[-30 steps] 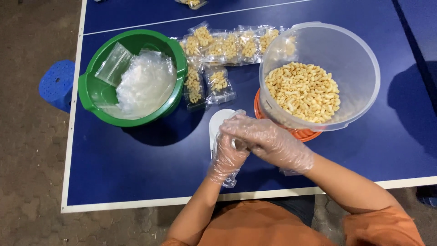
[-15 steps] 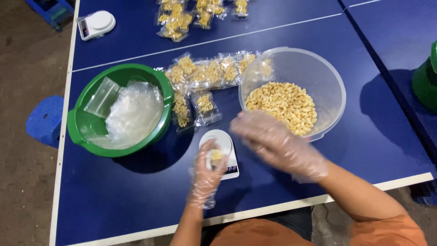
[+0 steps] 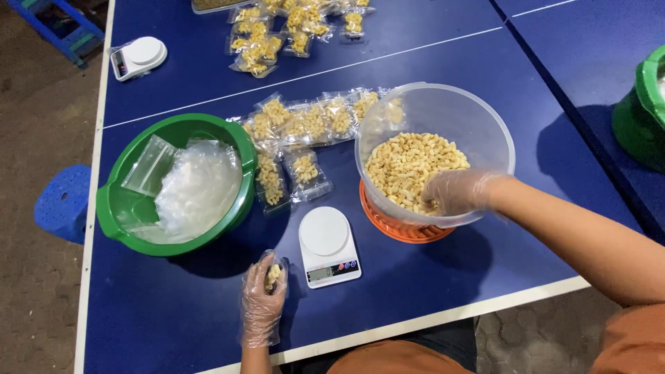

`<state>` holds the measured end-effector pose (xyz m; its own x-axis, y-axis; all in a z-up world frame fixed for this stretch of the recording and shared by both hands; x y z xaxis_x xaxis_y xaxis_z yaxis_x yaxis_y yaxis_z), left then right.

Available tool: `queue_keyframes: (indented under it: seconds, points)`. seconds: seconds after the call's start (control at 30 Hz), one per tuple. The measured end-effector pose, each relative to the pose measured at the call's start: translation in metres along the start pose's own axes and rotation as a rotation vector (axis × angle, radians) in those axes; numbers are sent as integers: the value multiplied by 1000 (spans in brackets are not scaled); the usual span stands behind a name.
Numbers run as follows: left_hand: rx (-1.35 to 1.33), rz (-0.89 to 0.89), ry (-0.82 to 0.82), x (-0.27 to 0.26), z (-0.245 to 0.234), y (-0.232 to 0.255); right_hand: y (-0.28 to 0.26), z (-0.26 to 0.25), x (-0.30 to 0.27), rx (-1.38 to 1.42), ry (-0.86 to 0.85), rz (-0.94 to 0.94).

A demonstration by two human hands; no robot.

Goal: Packaging snacks into small plastic bags and weighing them on a scale.

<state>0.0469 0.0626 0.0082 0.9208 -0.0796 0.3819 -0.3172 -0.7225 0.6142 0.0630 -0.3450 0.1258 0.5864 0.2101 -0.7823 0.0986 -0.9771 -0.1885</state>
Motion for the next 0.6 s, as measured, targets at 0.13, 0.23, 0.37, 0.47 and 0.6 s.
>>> queue_keyframes:
  seconds: [0.13,0.23,0.37,0.47,0.6]
  points:
    - [-115,-96,-7,8,-3,3,5,4,15,-87,67,-86]
    - [-186,-125,-45,13,1,4,15,9,21,-132,115,-115]
    - [-225,-138,-61,21,8,11,6,0,9,-58,51,11]
    - [-233,-190,-9,31,18,14,12,5,18,-134,33,16]
    - [-295,-160,-43,43,20,35,16,8,20,-59,20,0]
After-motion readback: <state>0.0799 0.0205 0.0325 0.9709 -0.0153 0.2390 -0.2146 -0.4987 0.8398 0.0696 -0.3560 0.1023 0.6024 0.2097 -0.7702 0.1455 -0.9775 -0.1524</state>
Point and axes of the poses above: each hand's wrist, its own x-axis towards the middle knuckle, its own z-axis out of the palm, y = z × x, the point moved 7 cm from there along x, towards the middle knuckle, and after that the axes turned 14 degrees about -z, right-handed, at the moved point
